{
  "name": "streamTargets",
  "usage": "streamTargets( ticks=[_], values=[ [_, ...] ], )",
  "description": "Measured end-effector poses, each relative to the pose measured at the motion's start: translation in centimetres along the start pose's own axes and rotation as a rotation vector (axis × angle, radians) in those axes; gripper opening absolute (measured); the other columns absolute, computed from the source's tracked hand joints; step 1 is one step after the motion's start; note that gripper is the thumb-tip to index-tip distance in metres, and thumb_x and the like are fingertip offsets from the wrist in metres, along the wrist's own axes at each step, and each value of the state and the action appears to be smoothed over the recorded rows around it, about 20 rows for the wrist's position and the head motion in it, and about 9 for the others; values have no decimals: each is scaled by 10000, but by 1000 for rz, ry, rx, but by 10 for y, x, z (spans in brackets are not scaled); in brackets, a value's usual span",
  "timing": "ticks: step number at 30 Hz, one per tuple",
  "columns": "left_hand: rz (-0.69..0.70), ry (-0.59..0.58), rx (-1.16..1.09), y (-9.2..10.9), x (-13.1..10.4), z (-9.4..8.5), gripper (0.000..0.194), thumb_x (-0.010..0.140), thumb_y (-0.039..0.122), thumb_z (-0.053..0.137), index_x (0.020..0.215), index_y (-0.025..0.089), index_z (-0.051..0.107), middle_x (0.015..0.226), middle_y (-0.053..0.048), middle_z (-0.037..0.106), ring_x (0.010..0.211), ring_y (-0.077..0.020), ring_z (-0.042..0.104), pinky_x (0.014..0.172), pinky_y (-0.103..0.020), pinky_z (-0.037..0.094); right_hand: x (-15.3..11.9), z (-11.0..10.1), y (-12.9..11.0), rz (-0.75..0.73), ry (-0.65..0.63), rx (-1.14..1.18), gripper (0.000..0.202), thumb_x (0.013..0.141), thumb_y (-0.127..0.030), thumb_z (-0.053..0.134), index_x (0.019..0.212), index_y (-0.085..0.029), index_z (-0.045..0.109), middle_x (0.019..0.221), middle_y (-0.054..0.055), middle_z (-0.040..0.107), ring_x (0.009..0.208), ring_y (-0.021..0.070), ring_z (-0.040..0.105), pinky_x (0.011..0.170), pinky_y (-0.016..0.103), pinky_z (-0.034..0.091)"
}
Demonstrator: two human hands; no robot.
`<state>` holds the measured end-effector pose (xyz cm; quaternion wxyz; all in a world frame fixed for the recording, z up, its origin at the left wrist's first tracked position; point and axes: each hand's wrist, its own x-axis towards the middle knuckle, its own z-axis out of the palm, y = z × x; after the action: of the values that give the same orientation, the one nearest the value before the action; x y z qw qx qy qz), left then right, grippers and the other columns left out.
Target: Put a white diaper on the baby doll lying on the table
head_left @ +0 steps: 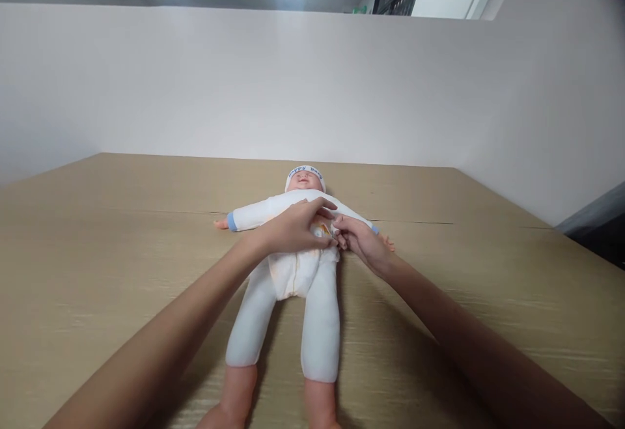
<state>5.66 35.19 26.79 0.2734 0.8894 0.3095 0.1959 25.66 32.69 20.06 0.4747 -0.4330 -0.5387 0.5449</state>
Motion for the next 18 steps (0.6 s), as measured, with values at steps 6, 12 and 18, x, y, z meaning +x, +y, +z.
streamTargets(
  ticks=[6,12,18],
  values=[
    [14,34,109,1,-2,7,638,823,329,760,1423,256,557,1341,-80,743,1351,-315,612,1125,-485,514,-5,3,-7,-10,23,-19,356,755,-526,687,631,-249,501,583,-29,485,595,148,432,606,297,387],
    [-4,51,121,1,-2,11,767,818,332,752,1532,243,487,1295,-91,755,1366,-329,586,1133,-502,505,8,10,4,-23,66,-80,333,768,-482,666,615,-242,494,587,-48,461,565,127,399,558,296,317],
    [-17,65,103,-2,-2,14,887,791,301,741,1601,218,388,1336,-113,748,1418,-344,552,1161,-534,477,-6,14,14,-110,168,-172,361,879,-581,689,872,-230,606,751,-15,619,693,171,578,650,310,466]
  ],
)
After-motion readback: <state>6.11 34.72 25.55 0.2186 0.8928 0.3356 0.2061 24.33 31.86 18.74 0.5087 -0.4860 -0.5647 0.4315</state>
